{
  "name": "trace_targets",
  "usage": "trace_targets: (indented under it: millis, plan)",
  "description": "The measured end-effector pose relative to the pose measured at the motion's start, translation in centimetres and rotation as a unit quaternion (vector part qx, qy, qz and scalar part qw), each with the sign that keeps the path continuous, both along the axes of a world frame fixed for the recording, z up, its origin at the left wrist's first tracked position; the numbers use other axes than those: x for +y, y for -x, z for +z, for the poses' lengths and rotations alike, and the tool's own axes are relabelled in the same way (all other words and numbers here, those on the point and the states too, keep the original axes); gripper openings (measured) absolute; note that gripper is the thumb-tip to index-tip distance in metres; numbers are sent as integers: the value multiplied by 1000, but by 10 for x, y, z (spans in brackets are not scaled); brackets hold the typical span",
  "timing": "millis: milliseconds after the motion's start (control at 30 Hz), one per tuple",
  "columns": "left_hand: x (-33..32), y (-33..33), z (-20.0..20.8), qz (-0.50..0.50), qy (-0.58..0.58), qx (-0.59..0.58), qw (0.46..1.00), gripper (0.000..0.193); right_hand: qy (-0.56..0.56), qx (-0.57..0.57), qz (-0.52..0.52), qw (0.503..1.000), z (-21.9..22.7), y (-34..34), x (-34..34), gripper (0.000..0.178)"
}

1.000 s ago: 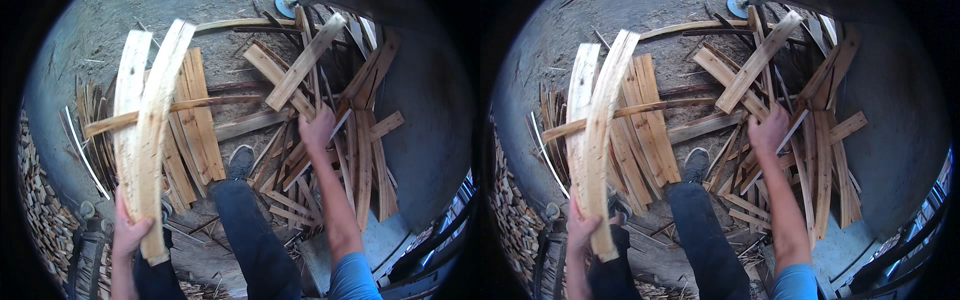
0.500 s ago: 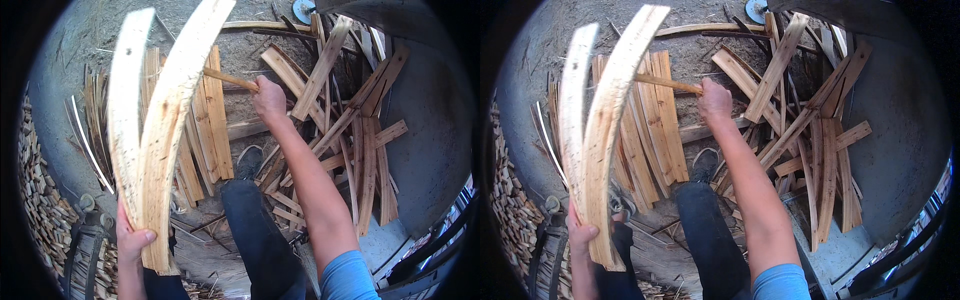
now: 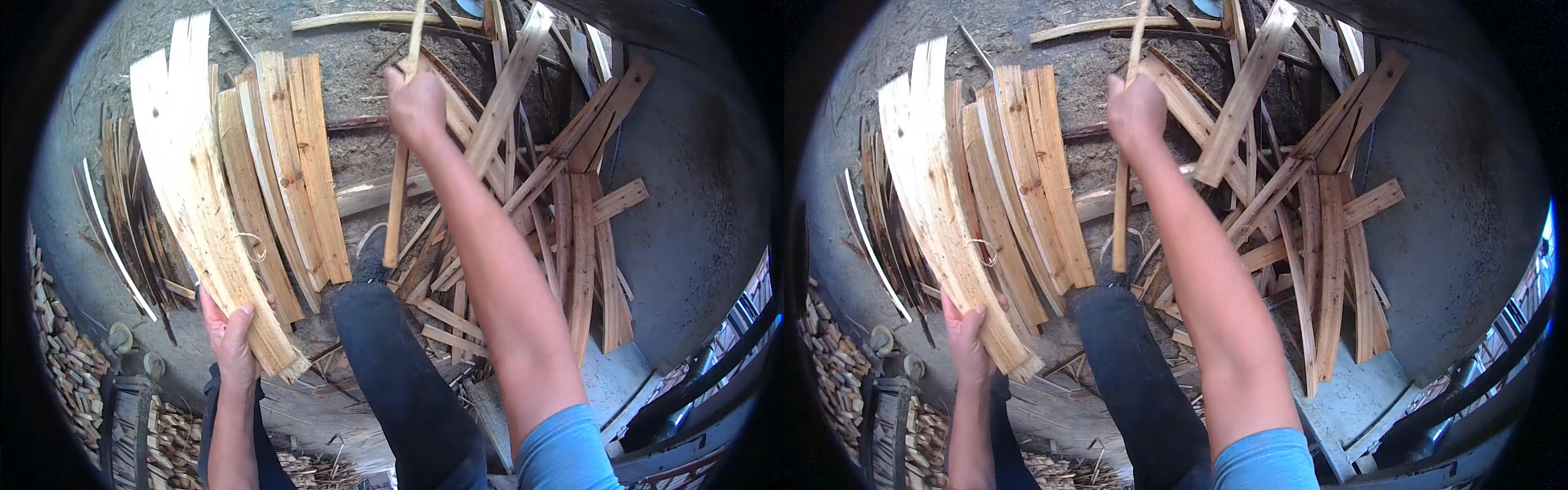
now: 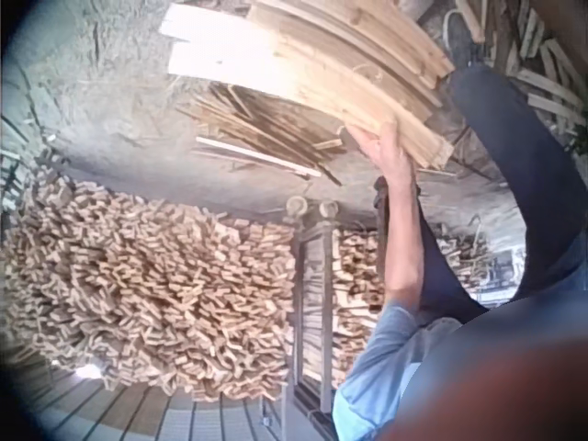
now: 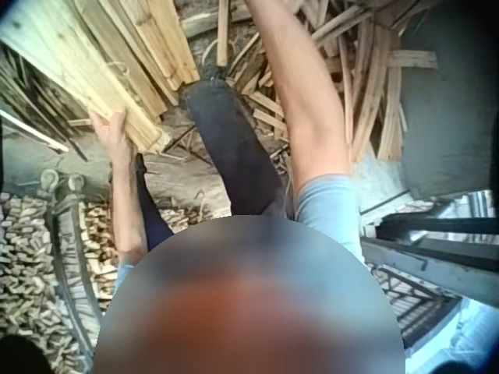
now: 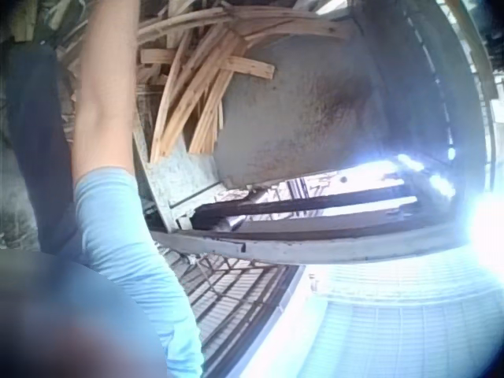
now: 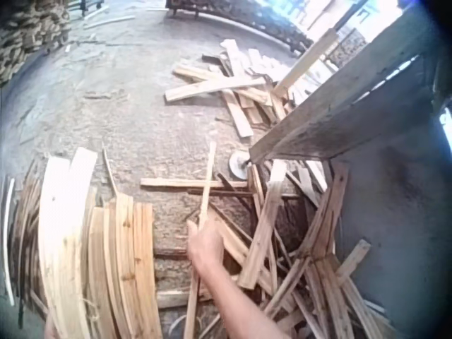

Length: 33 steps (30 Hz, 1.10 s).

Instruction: The person gathers thin wooden planks from a pile on the floor and stacks them onto a larger, organized pile. The person repeatedly picks up handfuls of planks, aligns them, and places them on the stack, clearing the floor area over time.

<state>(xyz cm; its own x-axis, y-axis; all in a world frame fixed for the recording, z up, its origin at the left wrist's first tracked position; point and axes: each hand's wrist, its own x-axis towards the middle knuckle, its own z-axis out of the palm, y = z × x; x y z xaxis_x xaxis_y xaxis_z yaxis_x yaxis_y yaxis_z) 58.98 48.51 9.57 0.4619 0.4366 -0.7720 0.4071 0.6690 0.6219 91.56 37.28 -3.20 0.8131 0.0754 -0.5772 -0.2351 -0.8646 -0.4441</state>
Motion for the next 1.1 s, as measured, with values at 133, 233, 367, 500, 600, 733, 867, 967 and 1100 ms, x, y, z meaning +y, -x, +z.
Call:
trace_targets:
  millis: [133, 233, 367, 500, 600, 733, 867, 967, 1100]
  plan:
    - [1, 30, -43, -88, -101, 120, 984, 63, 4, 30, 104, 994, 10, 40, -21, 64]
    - [-2, 42, -62, -240, -319, 257, 880, 67, 136, -138, 53, 980, 8, 33, -64, 88]
    - [-26, -8, -43, -271, -325, 194, 885, 68, 319, -169, 35, 932, -27, 26, -139, 97]
    - [-57, -56, -40, -334, -240, 103, 906, 62, 363, -168, 92, 912, -40, 33, -157, 81]
    - [-71, -90, -47, -383, -198, 74, 899, 51, 338, -162, 119, 919, -27, 17, -174, 71]
    - [-91, -128, -69, -357, -6, 19, 934, 65, 190, -151, 143, 959, 7, 16, -183, 65]
    - [-115, -164, -90, -278, 101, -54, 954, 103, -20, -22, -17, 999, 53, 54, -141, 66]
    - [-111, -184, -89, -158, 156, -153, 963, 105, -113, -3, -59, 992, 67, 95, -120, 71]
    - [-88, -179, -82, -99, 150, -61, 982, 78, -162, 15, 14, 987, 99, 154, -122, 83]
